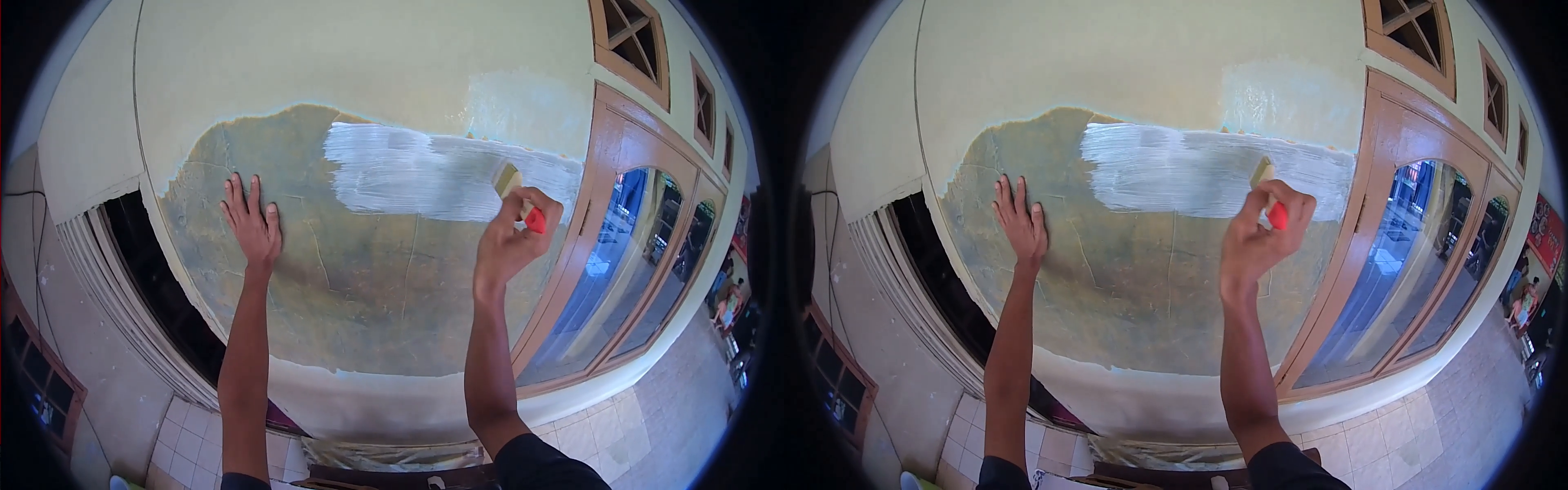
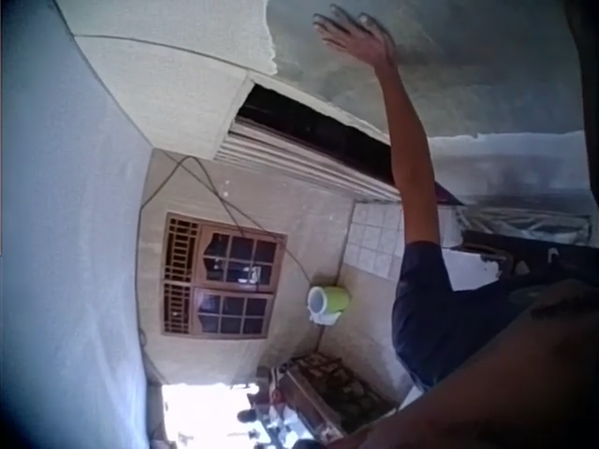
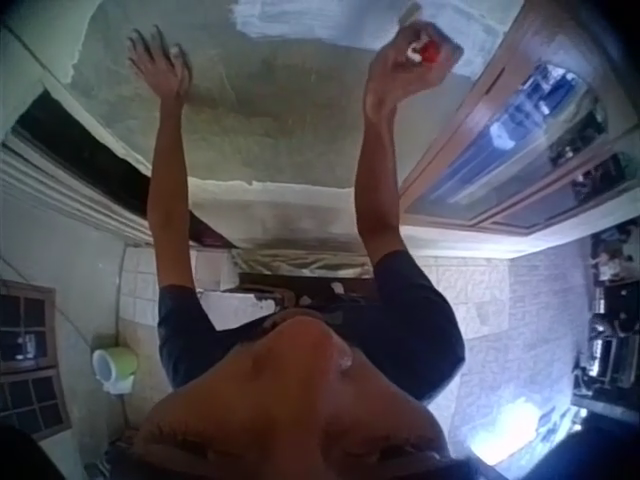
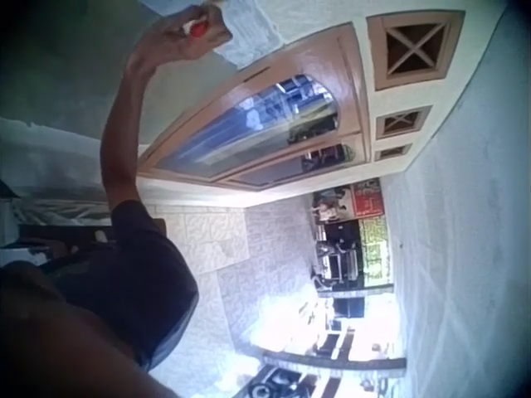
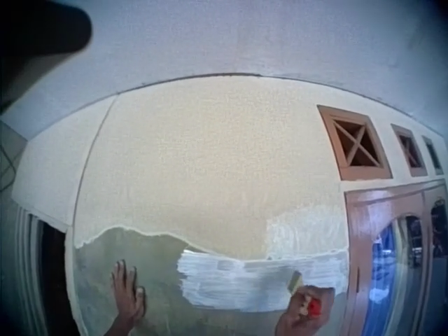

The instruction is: Painting a section of a wall with white paint using a brush.

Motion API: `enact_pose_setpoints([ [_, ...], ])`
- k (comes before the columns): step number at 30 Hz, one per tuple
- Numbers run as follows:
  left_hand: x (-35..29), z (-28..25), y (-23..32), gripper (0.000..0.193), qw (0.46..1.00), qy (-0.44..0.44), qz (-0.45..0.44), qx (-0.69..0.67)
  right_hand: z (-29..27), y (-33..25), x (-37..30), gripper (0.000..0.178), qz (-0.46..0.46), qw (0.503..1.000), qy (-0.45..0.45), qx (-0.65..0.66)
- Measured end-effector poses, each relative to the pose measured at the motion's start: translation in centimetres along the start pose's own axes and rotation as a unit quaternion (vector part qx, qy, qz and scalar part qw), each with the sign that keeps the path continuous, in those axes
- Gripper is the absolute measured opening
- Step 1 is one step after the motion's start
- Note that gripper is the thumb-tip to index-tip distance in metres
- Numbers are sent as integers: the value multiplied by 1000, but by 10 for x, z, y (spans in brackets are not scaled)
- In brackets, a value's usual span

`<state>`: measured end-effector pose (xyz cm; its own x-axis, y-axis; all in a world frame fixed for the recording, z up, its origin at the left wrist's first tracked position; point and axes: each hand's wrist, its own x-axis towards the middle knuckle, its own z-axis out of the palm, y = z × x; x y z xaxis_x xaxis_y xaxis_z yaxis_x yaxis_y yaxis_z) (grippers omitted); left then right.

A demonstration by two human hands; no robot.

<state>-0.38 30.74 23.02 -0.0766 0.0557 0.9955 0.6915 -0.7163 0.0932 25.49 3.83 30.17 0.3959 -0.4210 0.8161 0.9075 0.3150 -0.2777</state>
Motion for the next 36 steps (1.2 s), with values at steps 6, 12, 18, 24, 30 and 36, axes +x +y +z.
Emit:
enact_pose_setpoints([
  [6,2,2,7,54,1000,-1,3,-9,68,-49,-61,39,-127,976,-170,47],
  [12,3,-3,9,55,1000,-6,-1,-14,92,-73,-76,32,-111,937,-235,234],
  [18,2,-7,16,55,1000,-9,8,-16,28,2,-6,21,29,974,-95,204],
  [24,4,-8,27,55,1000,-2,7,-6,-26,29,39,18,9,1000,13,21],
  [30,-3,-4,53,54,1000,1,-7,-6,11,-18,-20,24,-156,972,-174,29],
  [36,-15,-2,69,55,998,3,-55,-2,25,-16,-43,28,53,913,-232,332],
])
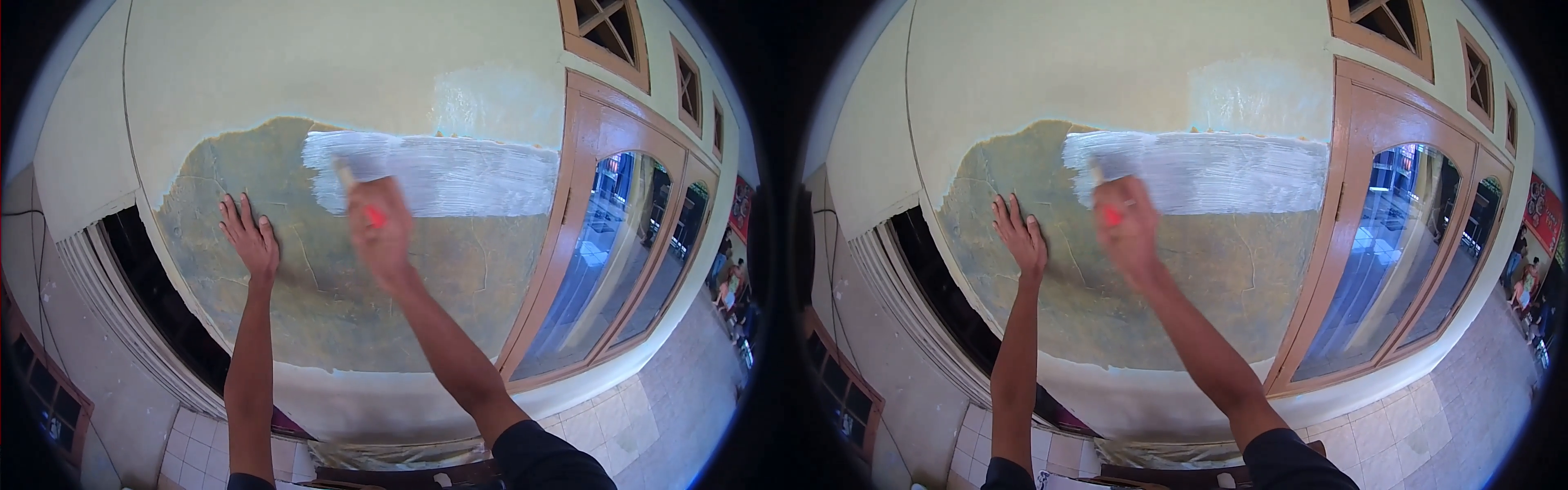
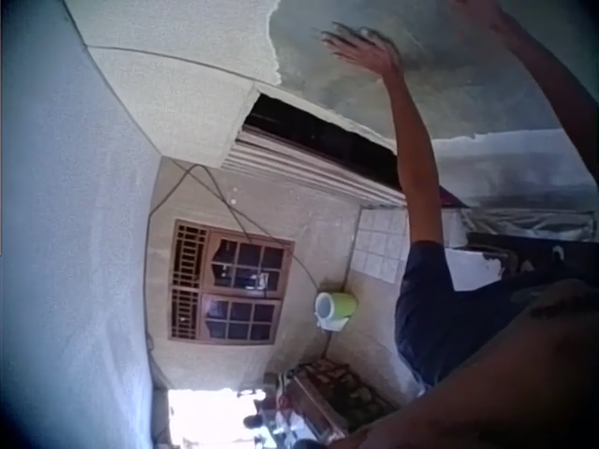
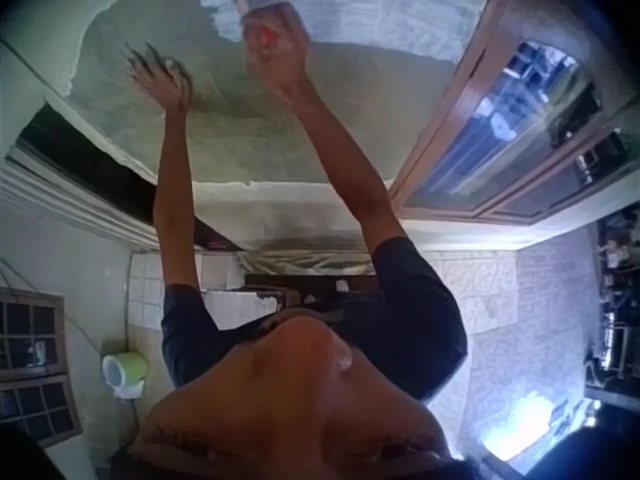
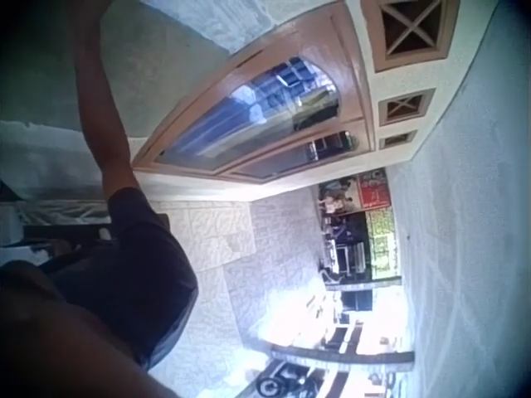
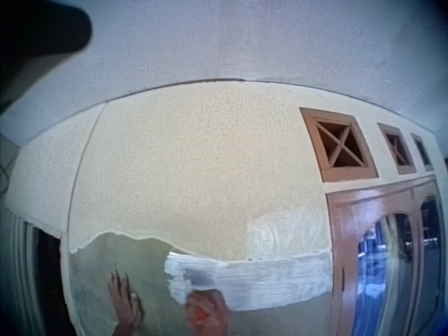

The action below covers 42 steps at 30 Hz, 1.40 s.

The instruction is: Painting a section of a wall with white paint using a brush.

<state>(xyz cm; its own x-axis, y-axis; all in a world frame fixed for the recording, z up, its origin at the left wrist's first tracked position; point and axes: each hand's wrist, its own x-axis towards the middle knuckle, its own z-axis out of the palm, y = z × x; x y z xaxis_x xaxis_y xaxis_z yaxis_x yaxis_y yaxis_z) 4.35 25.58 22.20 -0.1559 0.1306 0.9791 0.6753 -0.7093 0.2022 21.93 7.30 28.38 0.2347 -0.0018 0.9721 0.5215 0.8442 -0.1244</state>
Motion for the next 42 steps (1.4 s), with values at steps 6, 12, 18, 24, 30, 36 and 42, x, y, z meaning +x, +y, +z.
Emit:
enact_pose_setpoints([
  [6,-4,-3,-14,56,1000,-6,20,8,-105,-4,45,18,-72,940,233,-238],
  [12,-3,-2,-15,57,1000,-5,20,8,-54,-3,24,21,-107,919,142,-351],
  [18,-4,-2,-25,58,1000,-10,23,11,49,-5,-25,30,-170,951,-49,-253],
  [24,-5,-6,-40,59,1000,-12,20,12,-6,11,-38,19,23,996,81,2],
  [30,-7,-3,-51,58,1000,-4,15,19,-37,-20,-37,23,-77,927,174,-323],
  [36,-7,-2,-54,58,1000,5,7,4,58,4,-75,22,-131,947,-20,-292],
  [42,-8,-15,-68,58,1000,3,6,-6,79,-2,-76,24,-45,996,5,-76],
])
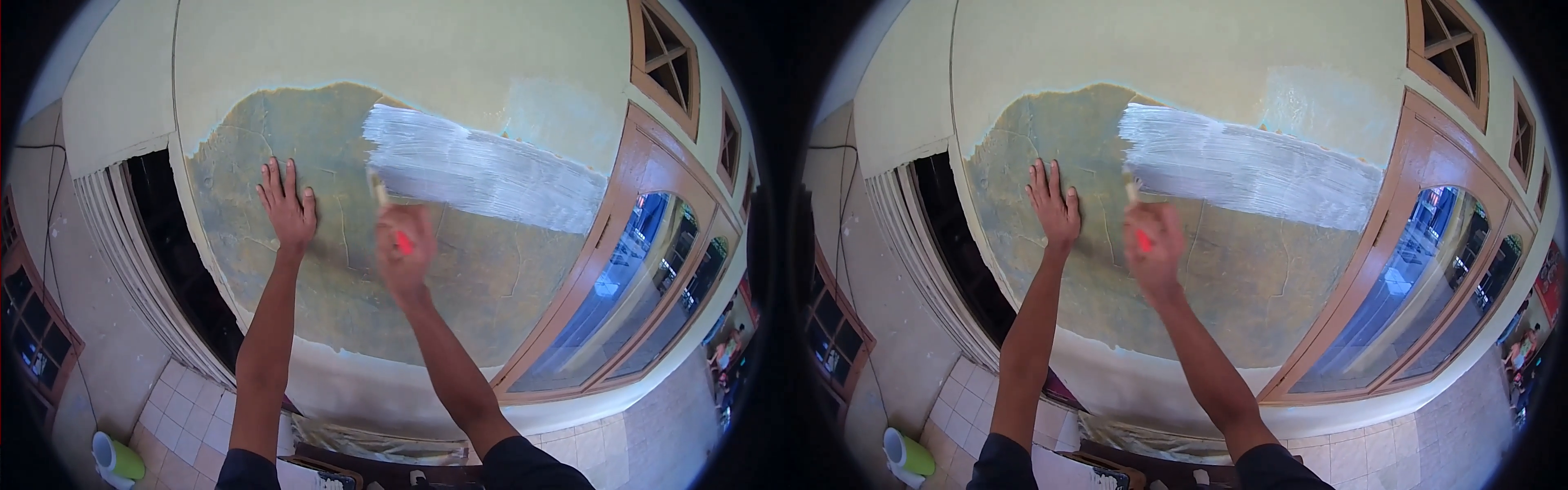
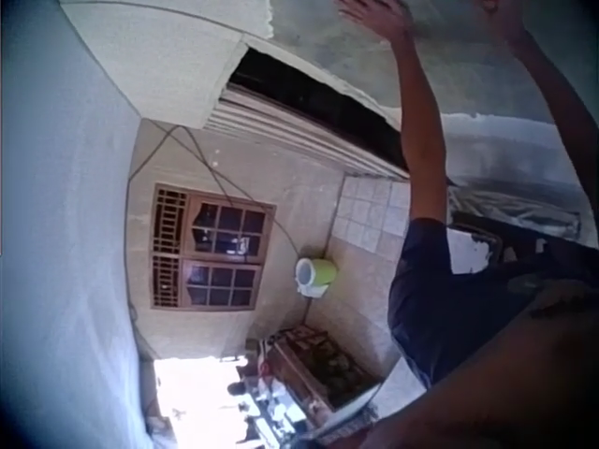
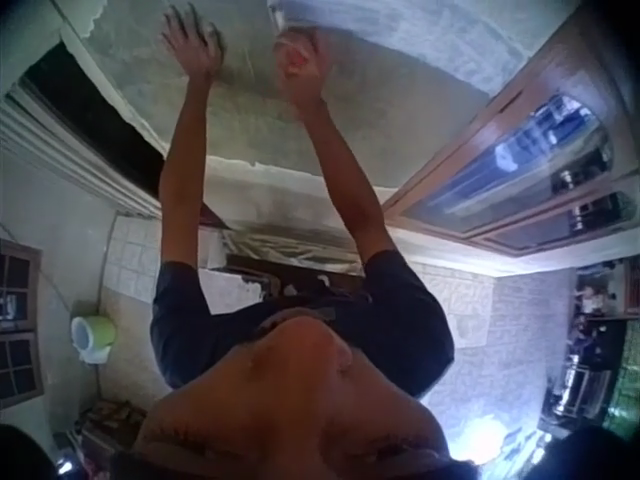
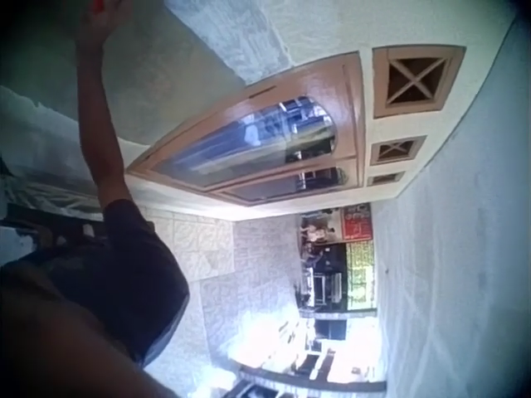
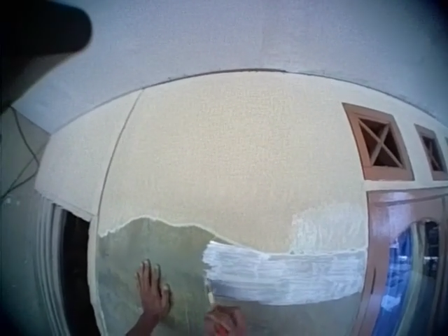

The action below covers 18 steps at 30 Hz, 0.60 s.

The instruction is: Painting a section of a wall with white paint using a brush.

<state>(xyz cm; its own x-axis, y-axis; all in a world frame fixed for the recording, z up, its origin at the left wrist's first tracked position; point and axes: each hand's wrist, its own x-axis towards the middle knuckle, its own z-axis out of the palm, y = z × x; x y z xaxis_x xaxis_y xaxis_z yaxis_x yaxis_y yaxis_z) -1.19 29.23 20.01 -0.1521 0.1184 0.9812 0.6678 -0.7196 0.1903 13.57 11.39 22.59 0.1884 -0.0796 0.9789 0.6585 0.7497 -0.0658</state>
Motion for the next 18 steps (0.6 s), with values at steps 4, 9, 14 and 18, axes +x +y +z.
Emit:
enact_pose_setpoints([
  [4,6,-13,-12,58,1000,2,3,13,-49,8,7,25,-11,983,126,-131],
  [9,11,-25,-26,59,1000,1,-1,17,-22,-23,15,24,-20,970,158,-185],
  [14,9,-32,-35,62,1000,-11,-9,5,70,-28,5,24,-103,973,5,-205],
  [18,8,-37,-49,65,999,-23,-17,16,135,-46,0,22,-80,992,-56,-84],
])
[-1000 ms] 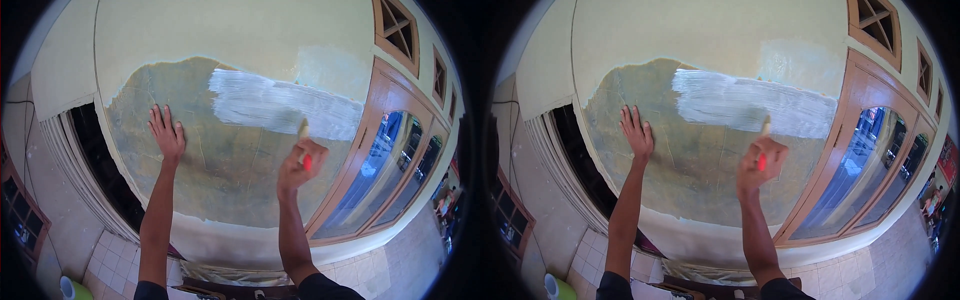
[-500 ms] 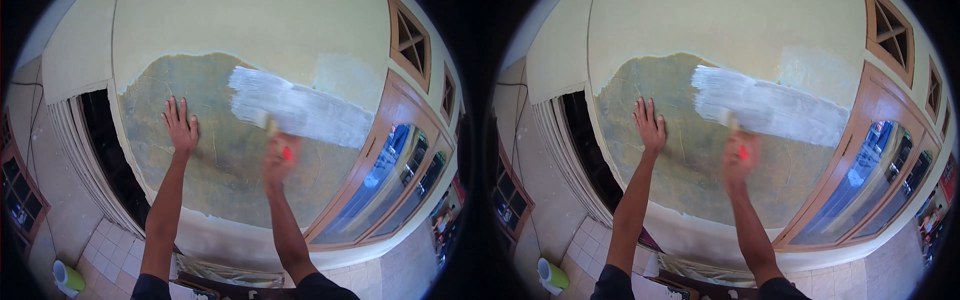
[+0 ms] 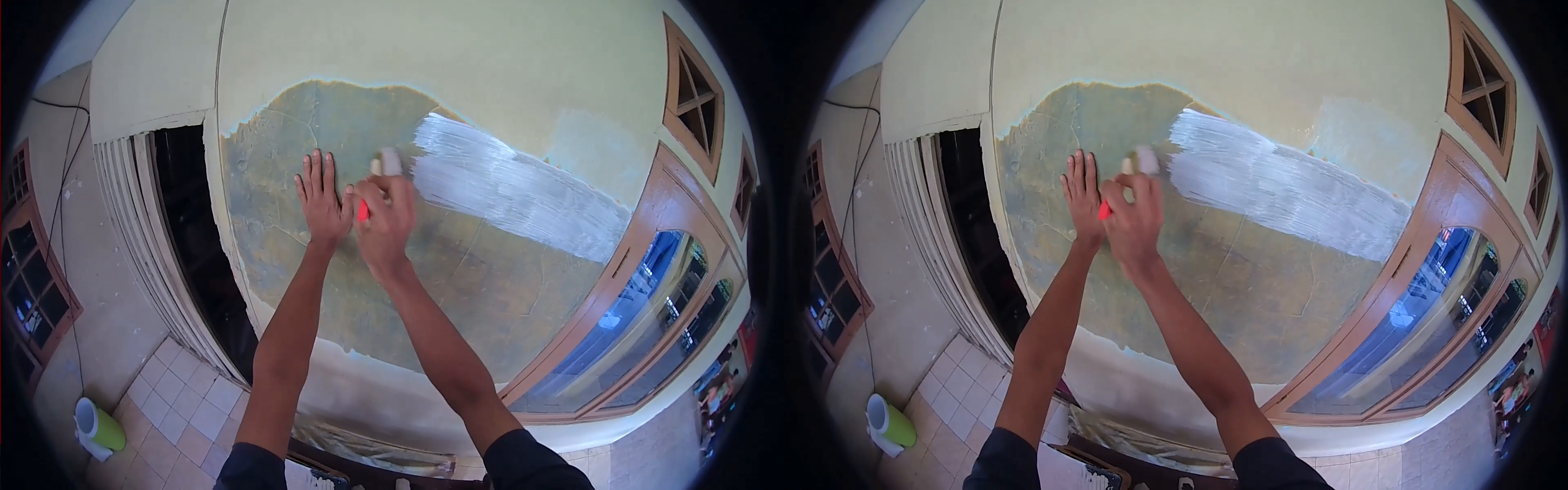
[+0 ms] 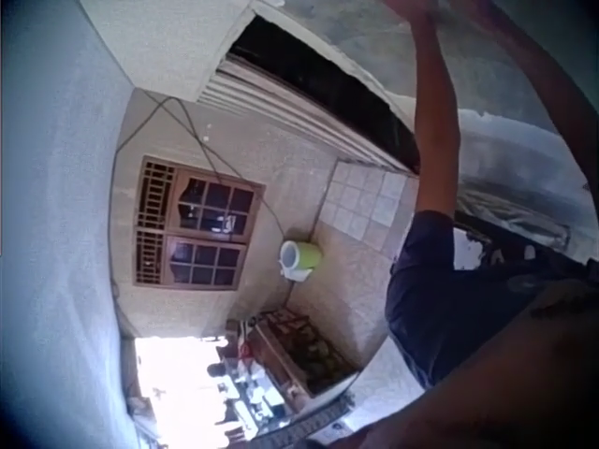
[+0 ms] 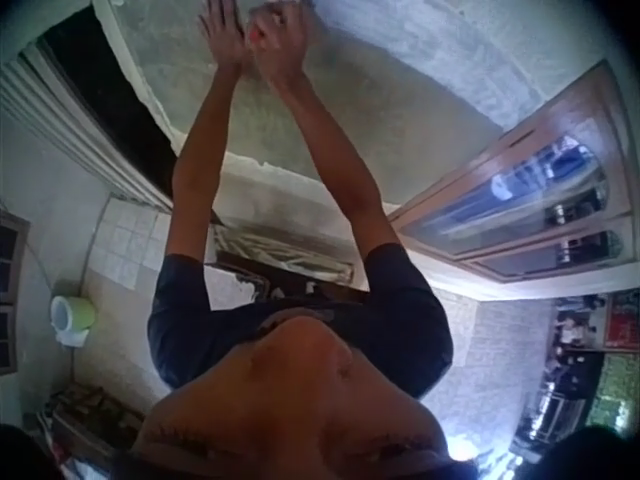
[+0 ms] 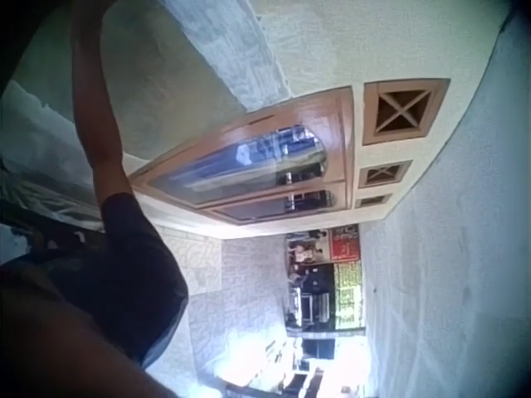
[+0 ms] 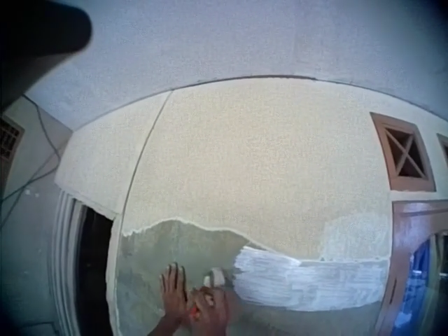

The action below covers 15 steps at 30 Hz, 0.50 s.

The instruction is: Painting a section of a wall with white paint using a brush.

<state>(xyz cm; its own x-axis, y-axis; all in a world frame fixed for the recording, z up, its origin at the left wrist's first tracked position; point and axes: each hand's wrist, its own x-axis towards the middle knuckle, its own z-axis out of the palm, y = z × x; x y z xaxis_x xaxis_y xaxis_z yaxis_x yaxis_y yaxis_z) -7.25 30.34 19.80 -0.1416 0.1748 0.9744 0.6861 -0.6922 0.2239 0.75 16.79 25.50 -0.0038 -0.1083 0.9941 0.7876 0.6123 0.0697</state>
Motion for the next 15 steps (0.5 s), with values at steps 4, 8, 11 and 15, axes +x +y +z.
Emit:
enact_pose_setpoints([
  [4,-3,-4,-13,71,1000,1,-12,-14,19,10,4,22,84,988,11,125],
  [8,-4,-16,-35,72,1000,-9,20,-15,-16,26,4,16,90,992,67,65],
  [11,-7,-22,-48,71,999,-9,29,-15,-41,21,4,19,53,992,113,26],
  [15,-6,-22,-61,71,1000,-7,26,-16,-36,3,17,25,6,986,142,-83],
])
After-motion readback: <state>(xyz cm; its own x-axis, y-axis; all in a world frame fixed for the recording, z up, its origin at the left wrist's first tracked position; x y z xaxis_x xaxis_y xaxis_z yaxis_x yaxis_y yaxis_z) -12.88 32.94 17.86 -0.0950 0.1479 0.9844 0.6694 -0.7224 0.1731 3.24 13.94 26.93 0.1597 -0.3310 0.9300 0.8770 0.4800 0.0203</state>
